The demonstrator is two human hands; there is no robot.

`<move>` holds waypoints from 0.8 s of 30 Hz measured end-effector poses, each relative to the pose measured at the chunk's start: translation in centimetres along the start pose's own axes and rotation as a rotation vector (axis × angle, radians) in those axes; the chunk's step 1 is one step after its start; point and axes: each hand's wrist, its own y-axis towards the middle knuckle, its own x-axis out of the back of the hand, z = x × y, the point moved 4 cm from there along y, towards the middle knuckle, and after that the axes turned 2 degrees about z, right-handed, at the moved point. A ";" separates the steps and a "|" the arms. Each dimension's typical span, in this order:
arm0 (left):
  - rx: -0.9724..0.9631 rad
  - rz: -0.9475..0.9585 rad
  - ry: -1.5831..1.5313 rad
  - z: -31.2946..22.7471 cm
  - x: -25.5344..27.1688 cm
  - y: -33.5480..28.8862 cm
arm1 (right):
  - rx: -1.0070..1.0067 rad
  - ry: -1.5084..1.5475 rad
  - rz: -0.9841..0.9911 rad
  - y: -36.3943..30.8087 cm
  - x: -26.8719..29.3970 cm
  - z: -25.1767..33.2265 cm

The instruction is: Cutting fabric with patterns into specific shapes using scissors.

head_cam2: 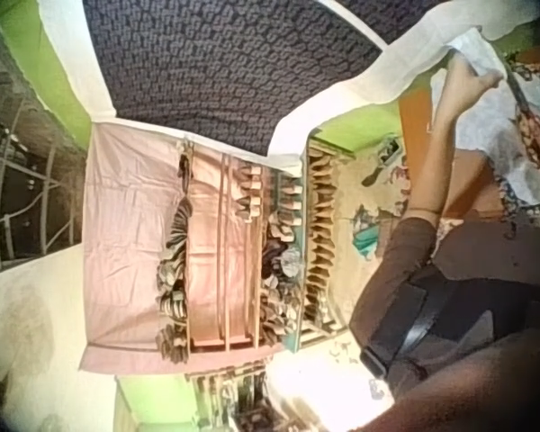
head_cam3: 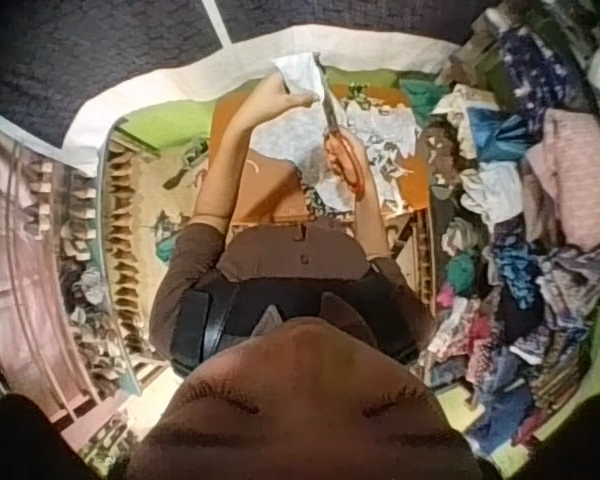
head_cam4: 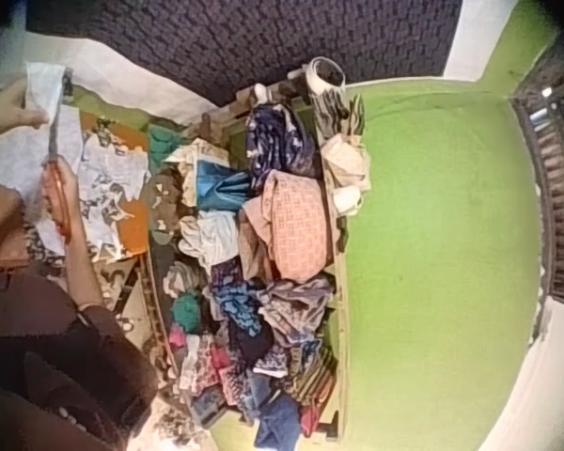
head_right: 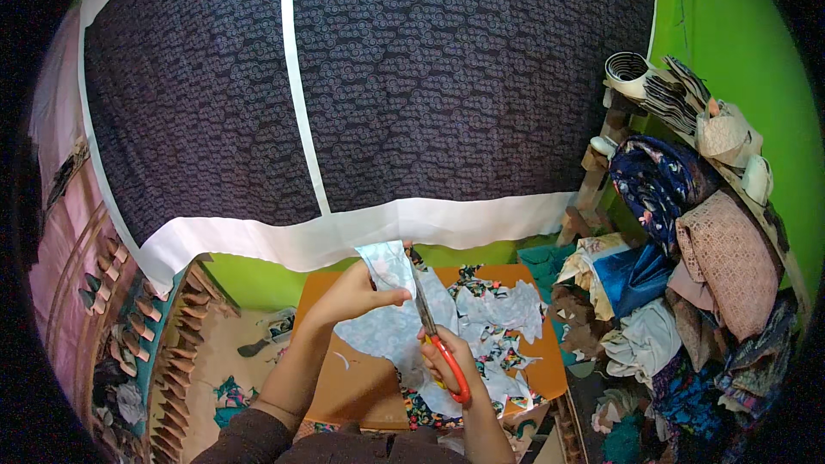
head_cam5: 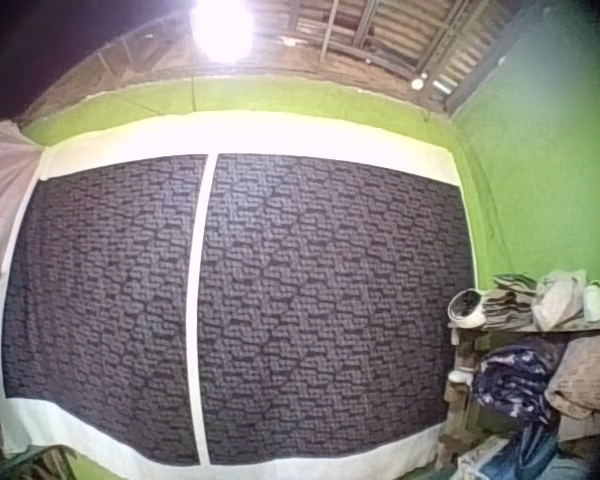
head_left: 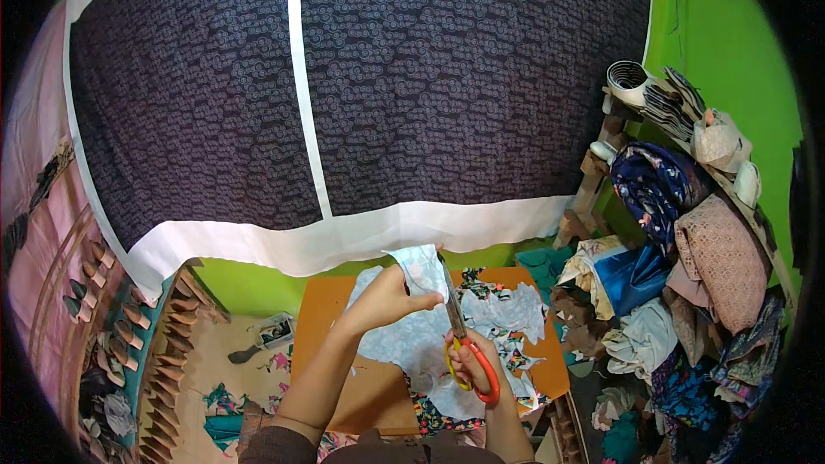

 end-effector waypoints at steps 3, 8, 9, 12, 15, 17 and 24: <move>0.003 0.000 0.002 0.4 0.4 -0.4 | -0.064 -0.005 0.039 -0.1 -0.2 0.0; 0.031 0.068 0.018 0.3 0.1 -0.7 | 0.052 0.025 0.162 0.4 0.4 -1.2; 0.043 0.092 0.021 0.3 -0.1 -0.7 | 0.038 0.027 0.165 0.3 0.4 -1.3; 0.007 0.109 0.019 0.2 -0.3 -1.1 | 0.048 0.010 0.187 0.5 0.1 -1.1; 0.007 0.115 0.098 0.5 -0.3 -0.8 | 0.053 0.016 0.182 0.5 0.3 -1.0; 0.031 0.112 0.089 0.4 -0.5 -0.6 | 0.013 0.026 0.155 0.5 1.0 -1.3; 0.025 0.051 0.017 0.5 -0.7 -0.6 | -0.033 0.006 0.107 0.1 2.2 -1.5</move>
